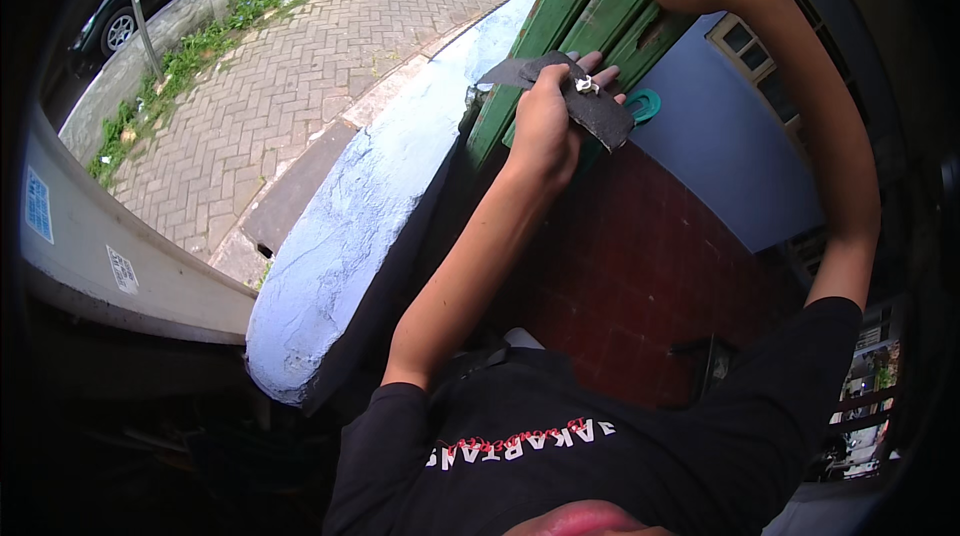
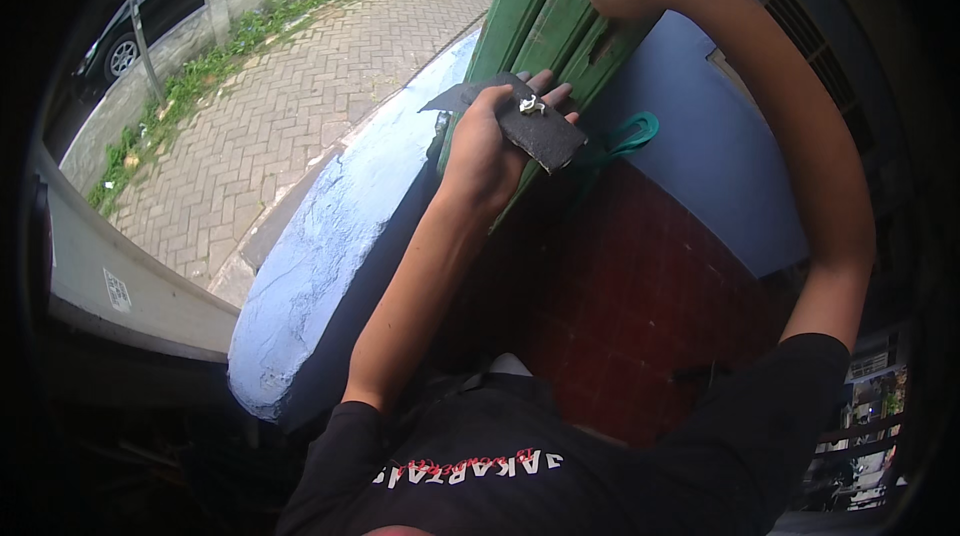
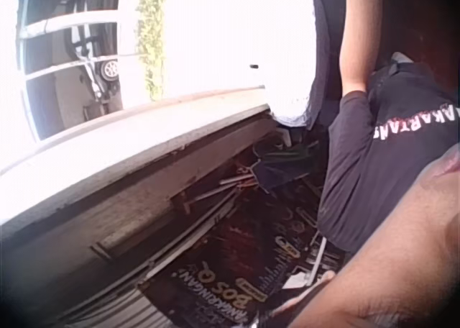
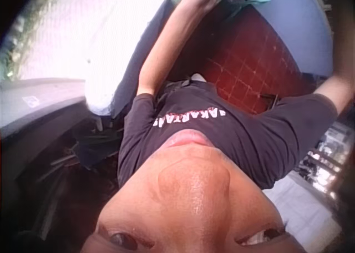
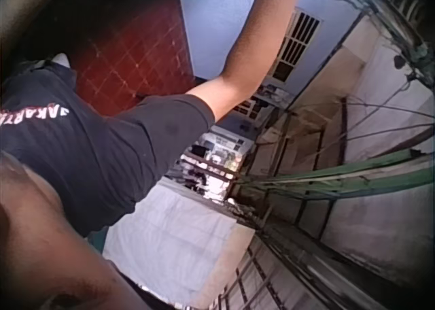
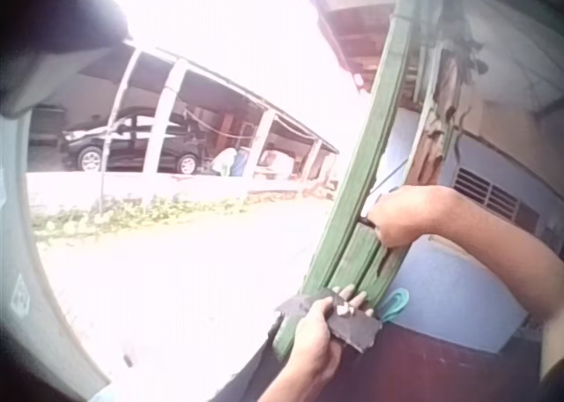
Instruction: The person scrapes old paint from a green wooden door frame using a metal scraper and a sanding block. They alternate between scraping and sanding different sections of the frame, occasionally sweeping debris from the floor with a broom.
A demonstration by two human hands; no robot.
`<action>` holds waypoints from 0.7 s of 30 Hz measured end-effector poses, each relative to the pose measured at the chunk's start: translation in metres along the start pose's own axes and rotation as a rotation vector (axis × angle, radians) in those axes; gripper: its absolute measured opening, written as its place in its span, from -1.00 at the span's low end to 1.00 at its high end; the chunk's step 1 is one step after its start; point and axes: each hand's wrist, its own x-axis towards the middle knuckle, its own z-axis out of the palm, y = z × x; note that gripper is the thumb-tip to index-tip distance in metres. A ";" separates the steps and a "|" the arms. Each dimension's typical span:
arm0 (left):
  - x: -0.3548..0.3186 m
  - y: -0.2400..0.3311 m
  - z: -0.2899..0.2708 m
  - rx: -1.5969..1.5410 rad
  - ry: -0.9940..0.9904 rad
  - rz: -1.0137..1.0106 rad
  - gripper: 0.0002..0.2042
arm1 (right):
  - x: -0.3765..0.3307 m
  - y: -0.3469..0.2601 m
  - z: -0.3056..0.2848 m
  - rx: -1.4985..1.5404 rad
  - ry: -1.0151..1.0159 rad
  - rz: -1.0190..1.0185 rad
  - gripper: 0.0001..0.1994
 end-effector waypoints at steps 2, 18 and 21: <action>0.001 -0.001 -0.003 0.005 0.003 -0.006 -0.55 | -0.001 0.005 -0.004 0.086 -0.007 -0.021 -0.67; -0.010 -0.004 -0.013 0.009 0.031 0.004 -0.48 | -0.036 0.007 0.033 0.005 0.478 -0.273 -0.71; -0.016 -0.004 -0.021 -0.005 0.049 0.009 -0.47 | -0.029 0.009 0.049 -0.010 0.665 -0.297 -0.76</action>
